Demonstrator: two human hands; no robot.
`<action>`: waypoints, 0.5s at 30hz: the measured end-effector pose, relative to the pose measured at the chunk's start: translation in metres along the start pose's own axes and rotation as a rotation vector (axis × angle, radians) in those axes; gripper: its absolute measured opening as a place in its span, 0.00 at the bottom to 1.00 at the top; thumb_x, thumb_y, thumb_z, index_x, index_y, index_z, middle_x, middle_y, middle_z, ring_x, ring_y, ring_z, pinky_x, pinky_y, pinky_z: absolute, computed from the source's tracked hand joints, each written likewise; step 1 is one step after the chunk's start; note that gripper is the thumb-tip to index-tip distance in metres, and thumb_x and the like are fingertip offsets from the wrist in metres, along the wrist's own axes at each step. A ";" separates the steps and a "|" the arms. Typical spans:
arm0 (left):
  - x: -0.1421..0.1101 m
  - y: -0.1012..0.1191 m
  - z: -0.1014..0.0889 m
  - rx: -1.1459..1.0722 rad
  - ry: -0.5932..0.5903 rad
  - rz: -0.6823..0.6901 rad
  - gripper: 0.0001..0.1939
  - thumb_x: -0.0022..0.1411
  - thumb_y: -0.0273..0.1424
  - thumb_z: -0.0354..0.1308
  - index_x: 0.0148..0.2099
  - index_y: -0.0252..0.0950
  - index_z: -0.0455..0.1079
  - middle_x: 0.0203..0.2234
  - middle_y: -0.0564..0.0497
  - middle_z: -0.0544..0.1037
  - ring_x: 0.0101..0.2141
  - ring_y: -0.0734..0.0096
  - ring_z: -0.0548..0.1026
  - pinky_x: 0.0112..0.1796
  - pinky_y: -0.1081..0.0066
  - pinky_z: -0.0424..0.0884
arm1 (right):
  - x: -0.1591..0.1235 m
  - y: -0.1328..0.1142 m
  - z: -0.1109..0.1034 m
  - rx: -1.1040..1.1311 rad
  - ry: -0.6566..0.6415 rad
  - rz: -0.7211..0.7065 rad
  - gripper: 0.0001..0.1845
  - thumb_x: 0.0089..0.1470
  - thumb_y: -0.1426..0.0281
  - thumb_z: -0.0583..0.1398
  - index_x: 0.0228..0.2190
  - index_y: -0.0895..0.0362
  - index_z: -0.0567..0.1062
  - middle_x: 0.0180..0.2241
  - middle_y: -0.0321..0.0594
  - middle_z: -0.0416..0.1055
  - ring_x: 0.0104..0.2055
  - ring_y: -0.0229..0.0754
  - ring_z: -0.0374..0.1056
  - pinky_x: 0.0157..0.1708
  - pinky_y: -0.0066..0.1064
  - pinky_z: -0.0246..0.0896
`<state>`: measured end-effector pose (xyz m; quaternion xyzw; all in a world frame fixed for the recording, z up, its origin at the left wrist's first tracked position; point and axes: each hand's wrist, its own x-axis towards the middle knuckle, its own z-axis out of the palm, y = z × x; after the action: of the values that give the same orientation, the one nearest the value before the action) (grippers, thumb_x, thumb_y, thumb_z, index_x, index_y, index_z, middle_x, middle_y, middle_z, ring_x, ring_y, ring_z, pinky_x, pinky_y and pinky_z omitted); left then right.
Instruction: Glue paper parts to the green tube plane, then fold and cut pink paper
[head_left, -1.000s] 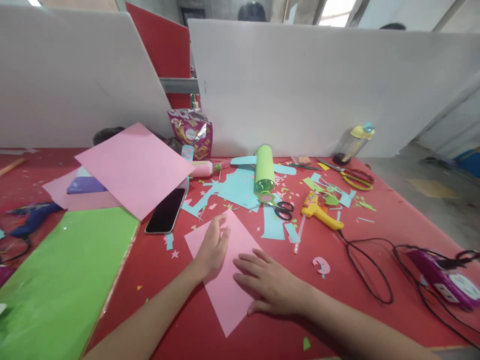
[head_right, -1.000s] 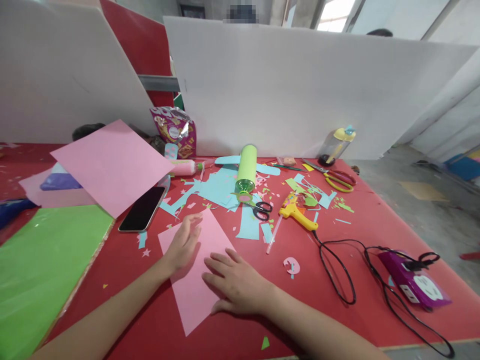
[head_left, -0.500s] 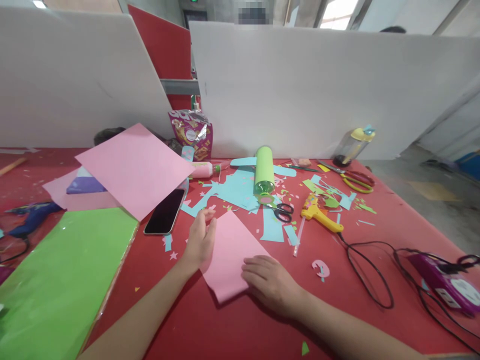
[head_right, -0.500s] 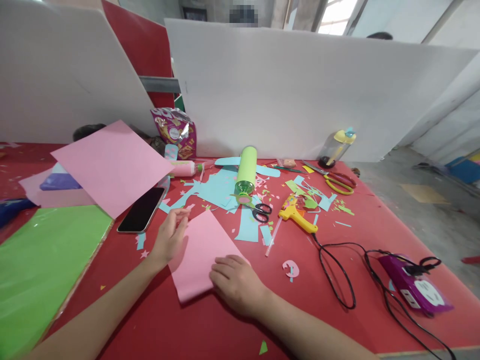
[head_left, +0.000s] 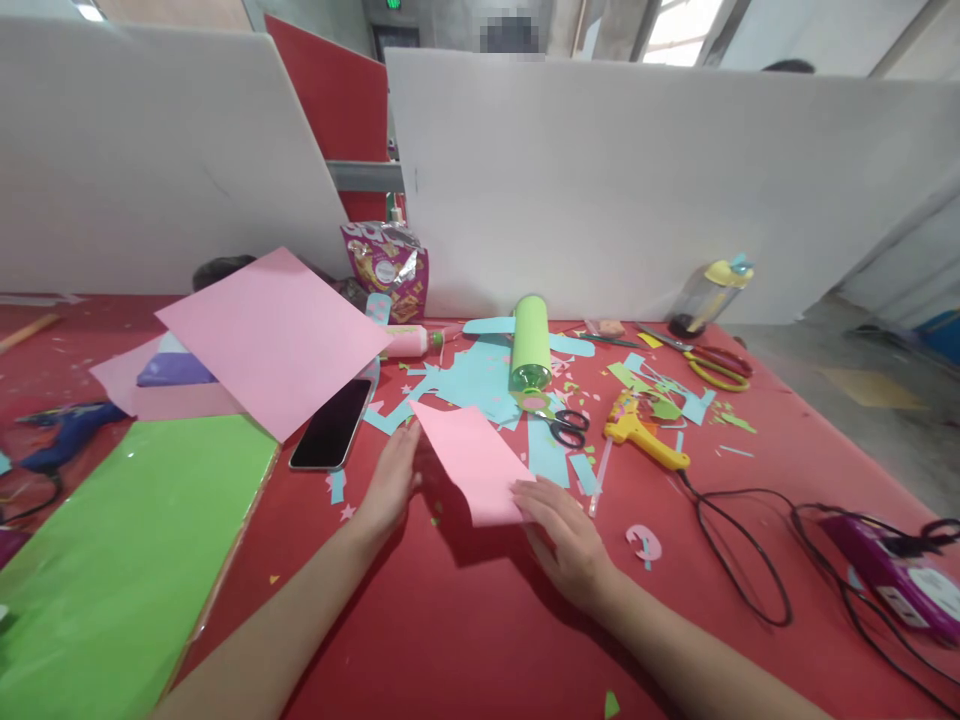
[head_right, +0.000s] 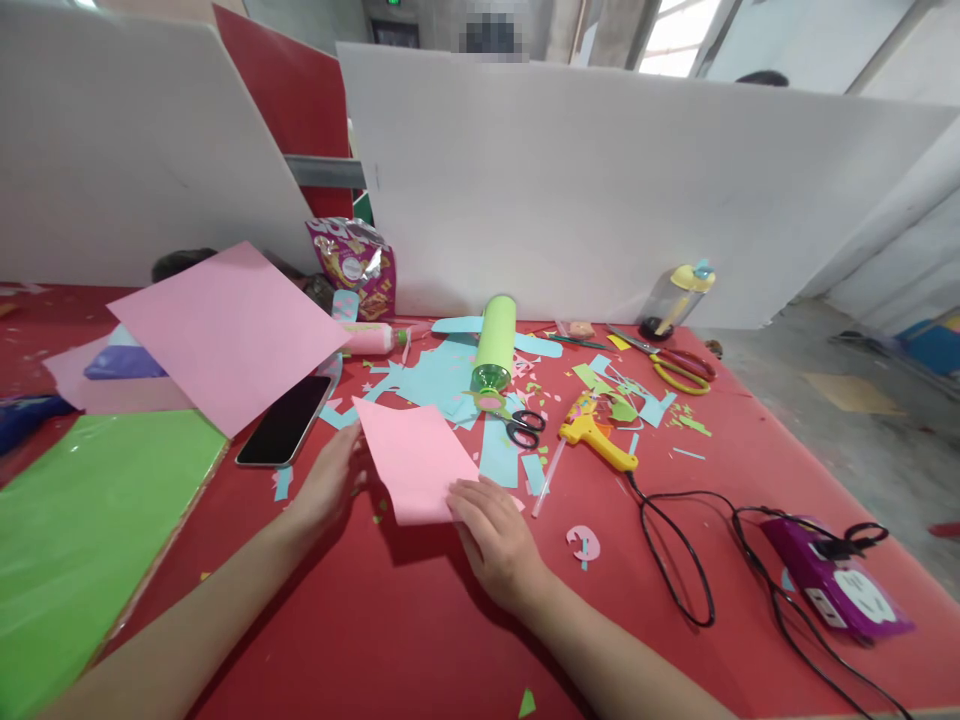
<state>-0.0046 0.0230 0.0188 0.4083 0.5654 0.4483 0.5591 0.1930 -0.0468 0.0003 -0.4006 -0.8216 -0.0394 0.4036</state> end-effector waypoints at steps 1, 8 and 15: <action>0.000 0.000 0.000 -0.103 -0.044 -0.024 0.22 0.54 0.47 0.47 0.40 0.34 0.64 0.28 0.49 0.73 0.30 0.65 0.72 0.30 0.69 0.66 | 0.000 0.000 0.001 -0.008 -0.009 -0.017 0.17 0.50 0.81 0.51 0.42 0.57 0.64 0.35 0.45 0.74 0.42 0.41 0.68 0.43 0.36 0.64; 0.006 -0.006 -0.003 -0.208 -0.124 -0.125 0.19 0.41 0.35 0.63 0.34 0.28 0.68 0.23 0.46 0.76 0.24 0.64 0.74 0.28 0.67 0.68 | 0.000 0.006 -0.001 -0.038 -0.196 0.034 0.17 0.52 0.74 0.52 0.45 0.57 0.63 0.41 0.48 0.71 0.47 0.45 0.64 0.48 0.46 0.54; 0.012 -0.008 -0.005 -0.250 -0.107 -0.184 0.13 0.41 0.32 0.65 0.29 0.31 0.69 0.22 0.49 0.77 0.23 0.69 0.74 0.26 0.70 0.71 | 0.002 0.008 -0.008 -0.058 -0.422 -0.020 0.22 0.48 0.62 0.57 0.46 0.54 0.65 0.50 0.49 0.63 0.55 0.52 0.53 0.53 0.57 0.36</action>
<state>-0.0100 0.0319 0.0076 0.3055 0.5096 0.4396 0.6736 0.2028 -0.0433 0.0057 -0.4036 -0.8902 0.0175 0.2106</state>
